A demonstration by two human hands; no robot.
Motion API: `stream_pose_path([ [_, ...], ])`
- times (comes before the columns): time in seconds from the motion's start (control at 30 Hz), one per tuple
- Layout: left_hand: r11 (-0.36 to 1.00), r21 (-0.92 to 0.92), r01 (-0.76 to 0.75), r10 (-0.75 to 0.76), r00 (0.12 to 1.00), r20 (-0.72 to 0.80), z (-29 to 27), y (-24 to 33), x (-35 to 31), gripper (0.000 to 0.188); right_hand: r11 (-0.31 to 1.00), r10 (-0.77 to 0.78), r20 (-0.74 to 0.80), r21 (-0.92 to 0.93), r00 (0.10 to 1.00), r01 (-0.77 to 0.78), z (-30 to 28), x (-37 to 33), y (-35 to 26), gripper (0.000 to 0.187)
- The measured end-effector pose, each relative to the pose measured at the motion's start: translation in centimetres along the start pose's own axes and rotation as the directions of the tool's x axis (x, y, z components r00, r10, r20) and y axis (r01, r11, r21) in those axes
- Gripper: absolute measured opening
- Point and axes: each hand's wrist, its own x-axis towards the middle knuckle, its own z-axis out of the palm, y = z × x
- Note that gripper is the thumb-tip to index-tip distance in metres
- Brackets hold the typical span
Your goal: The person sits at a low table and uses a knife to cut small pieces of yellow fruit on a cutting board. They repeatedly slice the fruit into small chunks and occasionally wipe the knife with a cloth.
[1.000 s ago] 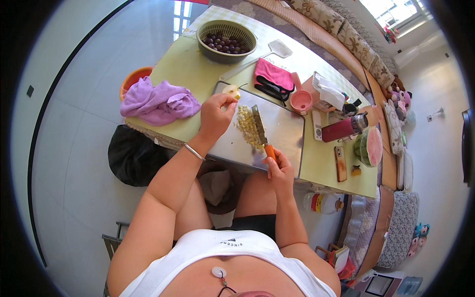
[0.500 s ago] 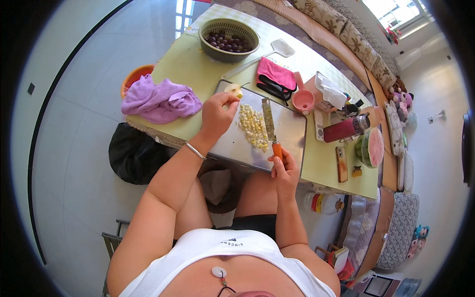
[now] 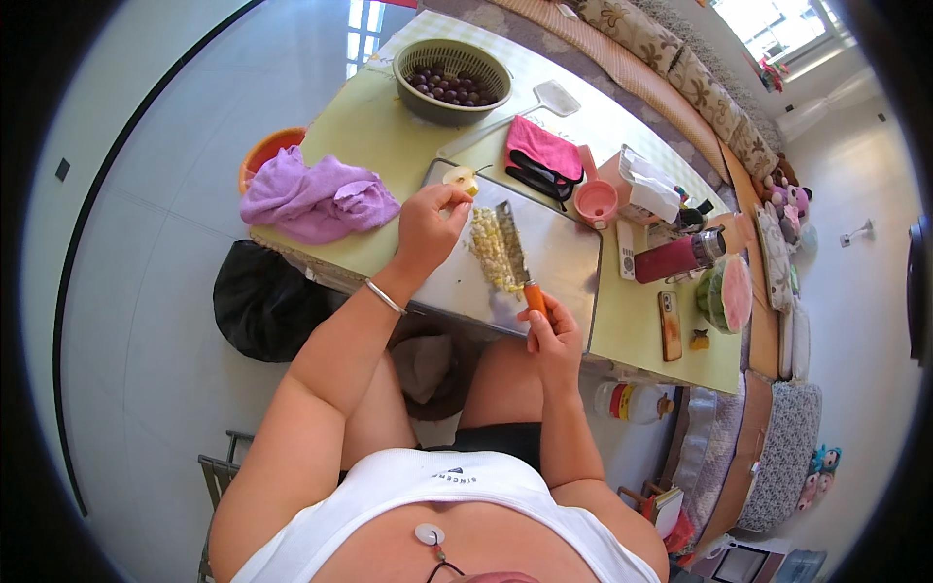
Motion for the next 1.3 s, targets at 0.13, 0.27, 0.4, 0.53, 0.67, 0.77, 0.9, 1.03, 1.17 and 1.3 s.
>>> stream_pose_path([
  [0.13, 1.000, 0.003, 0.023, -0.023, 1.000, 0.009, -0.1, -0.1, 0.0, 0.009, 0.997, 0.006, 0.011, -0.079, 1.000, -0.005, 0.0, 0.4, 0.1, 0.036],
  [0.27, 1.000, 0.015, 0.004, -0.004, 1.000, 0.011, -0.1, -0.2, 0.1, 0.009, 0.999, 0.024, -0.013, -0.037, 1.000, -0.025, 0.0, 0.3, 0.3, 0.035],
  [0.4, 1.000, 0.024, -0.008, 0.009, 1.000, -0.012, -0.2, -0.9, 0.1, 0.010, 0.997, -0.069, -0.083, 0.032, 0.994, 0.072, -0.5, 0.5, -0.3, 0.033],
  [0.53, 1.000, 0.022, 0.016, -0.017, 0.999, 0.037, -0.1, -0.3, 0.0, 0.010, 0.996, -0.087, -0.172, -0.001, 0.981, 0.088, -2.2, 1.2, -0.6, 0.030],
  [0.67, 1.000, -0.003, 0.022, -0.022, 0.999, 0.043, 0.1, -0.4, -0.1, 0.009, 0.993, -0.091, -0.242, -0.095, 0.966, 0.070, -3.7, 1.7, 0.4, 0.030],
  [0.77, 1.000, -0.001, -0.014, 0.014, 0.999, 0.031, 0.2, -0.8, 0.0, 0.008, 0.986, -0.052, -0.222, -0.166, 0.974, 0.015, -3.9, 1.7, 0.7, 0.032],
  [0.9, 0.998, 0.027, -0.059, 0.058, 0.998, 0.021, 0.3, -0.5, 0.0, 0.008, 0.987, -0.013, -0.137, -0.161, 0.990, -0.009, -2.4, 0.8, 0.9, 0.033],
  [1.03, 0.999, 0.014, -0.029, 0.029, 0.999, 0.025, 0.0, -0.3, 0.0, 0.008, 0.974, -0.122, -0.160, -0.209, 0.980, 0.087, -2.3, 1.3, 1.7, 0.034],
  [1.17, 1.000, 0.015, -0.010, 0.009, 0.999, 0.040, -0.3, -0.3, 0.0, 0.009, 0.735, -0.461, -0.135, -0.611, 0.877, 0.292, -3.5, 2.2, 2.2, 0.033],
  [1.3, 1.000, 0.019, -0.017, 0.016, 0.998, 0.053, -0.2, -0.4, 0.1, 0.009, 0.562, -0.515, -0.123, -0.796, 0.848, 0.226, -4.3, 2.5, 3.1, 0.035],
])
